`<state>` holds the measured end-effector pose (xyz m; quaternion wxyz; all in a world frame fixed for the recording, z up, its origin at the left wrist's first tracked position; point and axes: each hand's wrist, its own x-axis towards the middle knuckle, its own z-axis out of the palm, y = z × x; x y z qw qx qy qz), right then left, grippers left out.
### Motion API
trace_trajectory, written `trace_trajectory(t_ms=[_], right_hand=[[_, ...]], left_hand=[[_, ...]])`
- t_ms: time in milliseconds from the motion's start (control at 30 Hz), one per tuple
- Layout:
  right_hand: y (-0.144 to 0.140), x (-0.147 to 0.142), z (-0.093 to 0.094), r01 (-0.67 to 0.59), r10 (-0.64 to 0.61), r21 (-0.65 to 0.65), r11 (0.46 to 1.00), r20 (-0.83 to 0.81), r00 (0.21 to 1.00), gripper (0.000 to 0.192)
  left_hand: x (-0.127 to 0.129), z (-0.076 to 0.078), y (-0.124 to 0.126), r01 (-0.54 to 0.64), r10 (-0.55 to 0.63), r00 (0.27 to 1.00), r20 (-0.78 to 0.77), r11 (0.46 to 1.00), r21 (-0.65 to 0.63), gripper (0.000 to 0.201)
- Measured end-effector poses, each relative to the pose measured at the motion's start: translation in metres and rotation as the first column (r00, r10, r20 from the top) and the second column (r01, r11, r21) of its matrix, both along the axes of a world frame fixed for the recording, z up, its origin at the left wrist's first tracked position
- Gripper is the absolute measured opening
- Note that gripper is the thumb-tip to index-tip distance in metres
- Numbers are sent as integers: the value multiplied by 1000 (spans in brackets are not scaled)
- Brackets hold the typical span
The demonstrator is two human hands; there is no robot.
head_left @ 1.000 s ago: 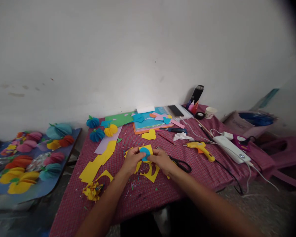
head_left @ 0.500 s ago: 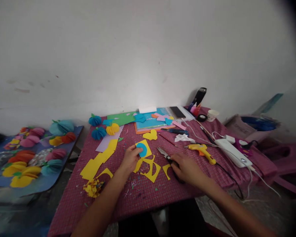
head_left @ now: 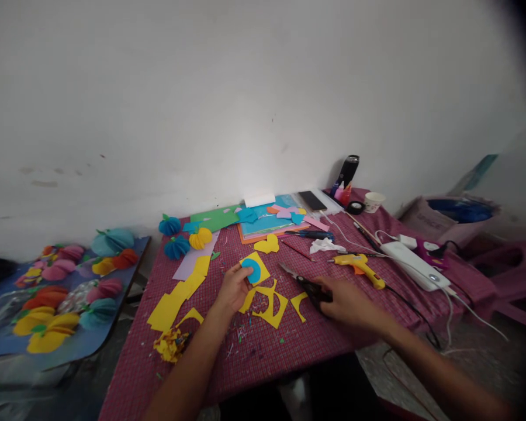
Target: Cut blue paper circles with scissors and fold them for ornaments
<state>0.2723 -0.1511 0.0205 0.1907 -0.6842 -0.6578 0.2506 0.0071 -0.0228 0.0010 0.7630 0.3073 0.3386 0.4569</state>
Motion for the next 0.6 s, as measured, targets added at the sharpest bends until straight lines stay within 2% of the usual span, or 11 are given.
trace_trajectory(t_ms=[33,67,133,200,233,333,400,467,533,600], right_hand=[[1,7,0,-2,-8,-42,999,-239,971,42],[0,14,0,4,-50,-99,995,-466,884,43],[-4,22,-2,17,-136,-159,987,-775,617,46],[-11,21,-7,17,-181,-188,982,-911,371,46],[-16,17,-10,5,-190,-196,980,-943,275,46],[-28,-6,-22,-60,-187,-189,980,-981,46,49],[-32,-23,-30,-109,-174,-166,980,-983,-61,52],[-33,-38,-35,-125,-166,-151,981,-979,-119,56],[-31,-49,-37,-120,-158,-141,983,-977,-146,59],[-29,-57,-36,-106,-158,-144,984,-977,-142,55]], left_hand=[[0,1,0,-7,7,1000,-2,1000,1,27],[0,1,0,-11,11,1000,-6,1000,3,27],[1,2,0,-9,9,1000,-16,1000,6,28],[1,1,0,-5,5,999,-31,1000,12,29],[2,1,-1,-8,9,999,-41,1000,16,29],[3,-1,-2,-22,24,997,-66,999,31,26],[5,-1,-2,-33,36,996,-81,999,42,25],[6,-1,-2,-48,52,994,-98,998,47,25],[8,-1,-2,-64,69,992,-110,997,47,25],[9,-1,-1,-74,78,991,-113,996,39,26]])
